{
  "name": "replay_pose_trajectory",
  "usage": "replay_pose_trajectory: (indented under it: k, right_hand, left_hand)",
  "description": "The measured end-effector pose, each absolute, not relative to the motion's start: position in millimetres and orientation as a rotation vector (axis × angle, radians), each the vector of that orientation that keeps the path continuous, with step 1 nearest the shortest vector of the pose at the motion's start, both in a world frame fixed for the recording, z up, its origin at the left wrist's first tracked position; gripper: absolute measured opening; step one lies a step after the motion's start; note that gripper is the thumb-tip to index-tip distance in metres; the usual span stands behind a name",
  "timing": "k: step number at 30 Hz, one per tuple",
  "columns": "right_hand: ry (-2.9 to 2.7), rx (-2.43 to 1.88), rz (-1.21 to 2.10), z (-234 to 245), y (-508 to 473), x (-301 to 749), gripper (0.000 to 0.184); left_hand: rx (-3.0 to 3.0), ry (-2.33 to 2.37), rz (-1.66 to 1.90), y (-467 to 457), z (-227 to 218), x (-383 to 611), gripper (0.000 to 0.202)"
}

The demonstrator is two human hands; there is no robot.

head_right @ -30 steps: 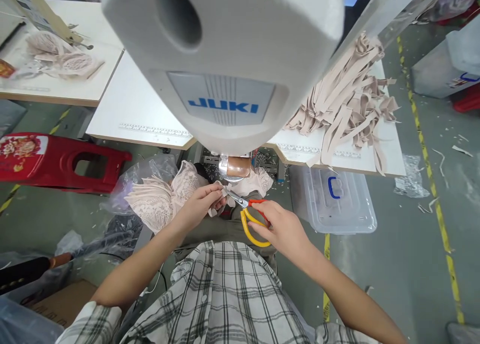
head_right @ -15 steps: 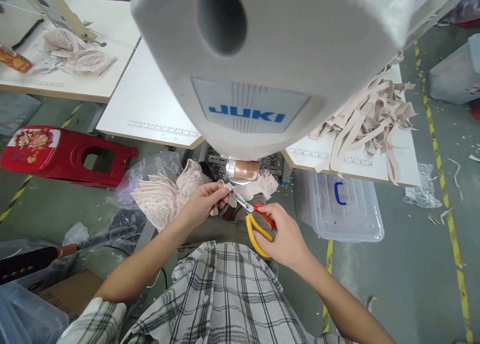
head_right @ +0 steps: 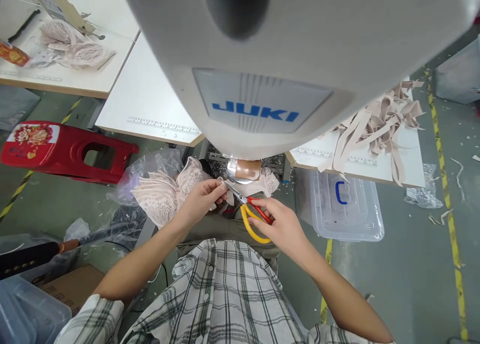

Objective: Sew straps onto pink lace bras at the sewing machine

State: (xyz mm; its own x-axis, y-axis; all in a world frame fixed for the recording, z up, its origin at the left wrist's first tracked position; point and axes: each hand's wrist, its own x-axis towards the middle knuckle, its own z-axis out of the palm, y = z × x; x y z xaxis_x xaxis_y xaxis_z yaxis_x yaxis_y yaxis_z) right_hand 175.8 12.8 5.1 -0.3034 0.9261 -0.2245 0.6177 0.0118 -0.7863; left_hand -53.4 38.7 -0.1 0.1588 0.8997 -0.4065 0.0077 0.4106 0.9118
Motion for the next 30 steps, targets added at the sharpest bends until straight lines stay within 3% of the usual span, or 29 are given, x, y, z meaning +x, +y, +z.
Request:
replay_pose_trajectory:
  k: [9, 14, 17, 23, 26, 30]
  right_hand:
    - [-1.996, -1.775, 1.001, 24.4, 29.8, 219.6, 0.037]
    - [-2.188, -1.918, 0.242, 44.6, 86.4, 246.5, 0.033]
    - [-2.214, -1.667, -0.023, 48.0, 85.5, 227.3, 0.028]
    - [-2.696, -0.834, 0.448, 15.4, 48.3, 170.2, 0.023]
    - [-2.531, -1.099, 0.649, 3.0, 53.1, 177.9, 0.021]
    - [-1.525, -1.563, 1.116, -0.5, 56.5, 191.4, 0.025]
  left_hand:
    - [0.698, 1.178, 0.875, 37.3, -3.0, -51.2, 0.038]
    - [0.584, 1.064, 0.910, 39.6, 1.9, -47.8, 0.038]
    - [0.566, 1.006, 0.802, 41.3, 11.8, -48.5, 0.032]
    - [0.910, 0.927, 0.236, 44.1, 32.7, -47.5, 0.018]
    - [1.357, 1.170, 0.381, 38.3, 29.4, -50.3, 0.024]
    - [1.462, 1.405, 0.868, 14.7, -2.3, -44.2, 0.033]
